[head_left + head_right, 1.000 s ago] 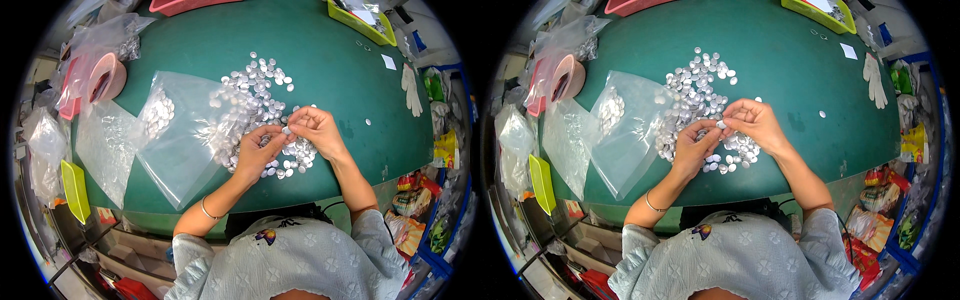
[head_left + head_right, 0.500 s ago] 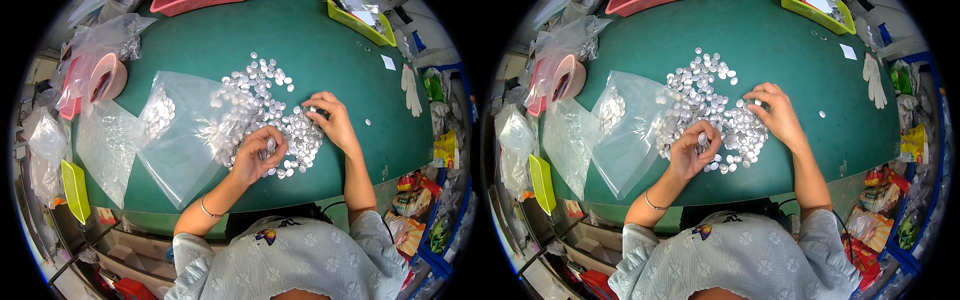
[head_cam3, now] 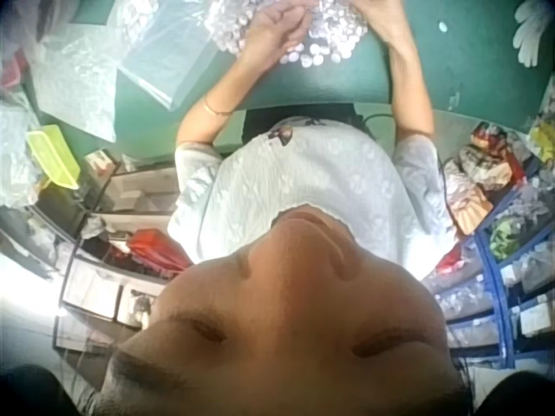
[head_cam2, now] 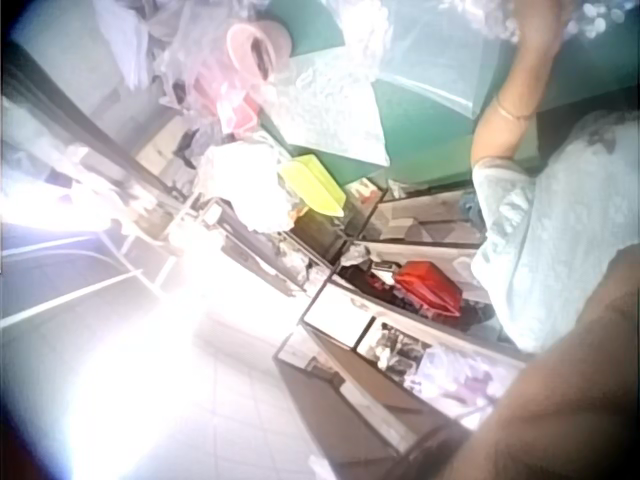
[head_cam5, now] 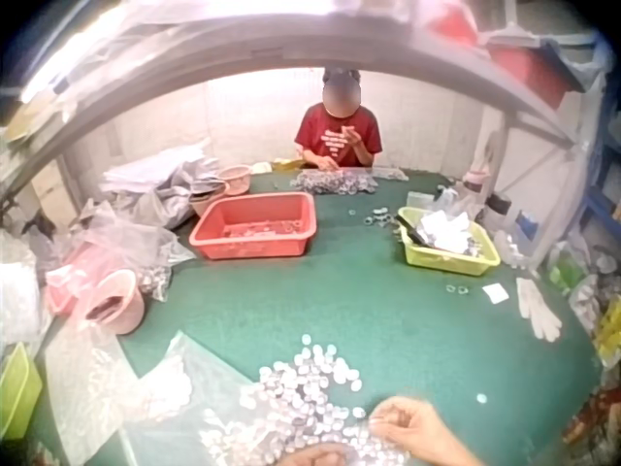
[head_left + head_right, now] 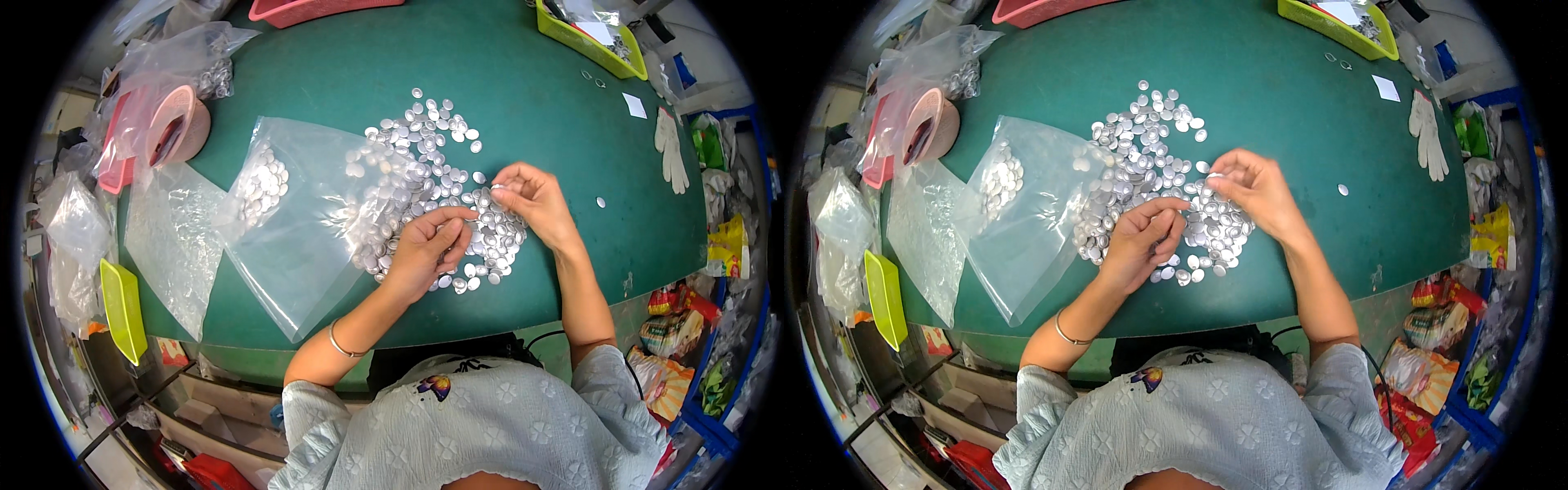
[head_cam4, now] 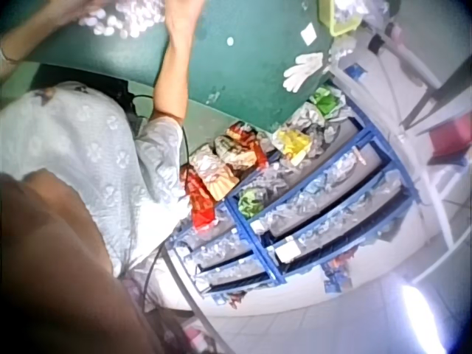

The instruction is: The person unpacks a large plastic bag containing small silver discs and pours them onto a green table. They then pick up the discs one by one, inspect them, and place them into a pile. The person occasionally moves a yellow basket and handles other plastic bags during the process.

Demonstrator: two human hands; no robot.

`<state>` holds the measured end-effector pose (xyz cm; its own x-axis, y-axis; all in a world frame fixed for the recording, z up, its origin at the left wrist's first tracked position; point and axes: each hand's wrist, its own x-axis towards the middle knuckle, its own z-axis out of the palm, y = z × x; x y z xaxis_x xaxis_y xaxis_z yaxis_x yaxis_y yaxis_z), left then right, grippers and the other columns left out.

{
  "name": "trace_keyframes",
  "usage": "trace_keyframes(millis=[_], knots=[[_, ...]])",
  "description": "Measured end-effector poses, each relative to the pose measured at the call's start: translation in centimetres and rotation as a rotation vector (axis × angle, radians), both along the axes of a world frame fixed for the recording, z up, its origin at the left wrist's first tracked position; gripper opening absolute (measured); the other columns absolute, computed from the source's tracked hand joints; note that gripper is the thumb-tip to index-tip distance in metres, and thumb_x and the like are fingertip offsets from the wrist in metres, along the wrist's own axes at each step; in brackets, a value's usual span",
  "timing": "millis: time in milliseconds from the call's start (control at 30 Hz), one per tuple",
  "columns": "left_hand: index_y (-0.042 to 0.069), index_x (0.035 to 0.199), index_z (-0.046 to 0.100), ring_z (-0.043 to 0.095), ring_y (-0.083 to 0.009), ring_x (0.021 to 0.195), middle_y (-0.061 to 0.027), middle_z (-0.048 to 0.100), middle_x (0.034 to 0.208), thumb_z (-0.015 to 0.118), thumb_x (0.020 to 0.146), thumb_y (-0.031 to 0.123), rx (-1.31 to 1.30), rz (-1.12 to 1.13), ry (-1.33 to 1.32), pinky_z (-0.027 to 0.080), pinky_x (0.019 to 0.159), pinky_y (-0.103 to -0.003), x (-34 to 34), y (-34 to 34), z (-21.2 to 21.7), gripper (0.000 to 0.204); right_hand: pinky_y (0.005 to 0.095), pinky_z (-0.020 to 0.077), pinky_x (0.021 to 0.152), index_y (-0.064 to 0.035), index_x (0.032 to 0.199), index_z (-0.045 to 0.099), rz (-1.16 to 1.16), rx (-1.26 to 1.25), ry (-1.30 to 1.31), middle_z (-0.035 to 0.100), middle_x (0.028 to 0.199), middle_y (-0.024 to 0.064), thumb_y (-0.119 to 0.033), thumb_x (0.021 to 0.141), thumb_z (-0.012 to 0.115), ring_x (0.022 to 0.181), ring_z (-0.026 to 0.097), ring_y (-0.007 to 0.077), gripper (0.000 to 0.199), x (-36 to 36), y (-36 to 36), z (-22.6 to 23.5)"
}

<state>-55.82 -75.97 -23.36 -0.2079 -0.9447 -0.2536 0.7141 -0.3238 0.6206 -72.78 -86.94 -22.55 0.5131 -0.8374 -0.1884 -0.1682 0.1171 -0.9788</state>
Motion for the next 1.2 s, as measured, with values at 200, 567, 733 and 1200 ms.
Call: trace_keyframes(millis=[200,567,733,1200], knots=[[0.002,0.100,0.055,0.039,-0.0012,0.052,0.0003,0.052,0.071,0.059,0.084,0.012,0.074,0.077,-0.286,0.027,0.041,-0.015,-0.6,0.1,0.5,0.019,0.0179,0.0413,0.052,-0.0029,0.084,0.057,0.141,0.248,-0.188,0.059,0.069,0.0009,-0.005,0.079,0.063,0.059,0.052,0.0049,0.008,1.2,1.8,0.8],[-0.001,0.093,0.056,0.046,-0.0042,0.052,-0.0068,0.061,0.074,0.061,0.082,0.008,0.068,0.174,-0.298,0.030,0.040,-0.016,-0.5,0.2,0.3,0.015,0.0201,0.0438,0.056,0.0015,0.089,0.058,0.233,0.202,-0.192,0.060,0.074,0.0051,-0.001,0.082,0.057,0.063,0.055,0.0079,0.008,1.4,2.2,1.4],[0.002,0.090,0.052,0.036,-0.0054,0.045,-0.0111,0.058,0.077,0.053,0.085,0.018,-0.036,0.115,-0.086,0.024,0.037,-0.016,0.0,0.1,0.4,0.017,0.0200,0.0416,0.050,0.0017,0.091,0.058,0.242,0.280,-0.269,0.059,0.072,0.0048,0.000,0.082,0.055,0.059,0.053,0.0090,0.009,1.1,1.8,1.3],[0.002,0.098,0.054,0.032,-0.0027,0.049,0.0046,0.042,0.064,0.061,0.078,0.002,-0.306,0.322,-0.529,0.027,0.042,-0.017,-0.9,-0.1,0.1,0.021,0.0208,0.0371,0.041,0.0007,0.098,0.058,0.325,0.737,-0.463,0.055,0.064,0.0061,-0.011,0.085,0.056,0.050,0.049,0.0108,0.018,1.0,1.9,1.2]])
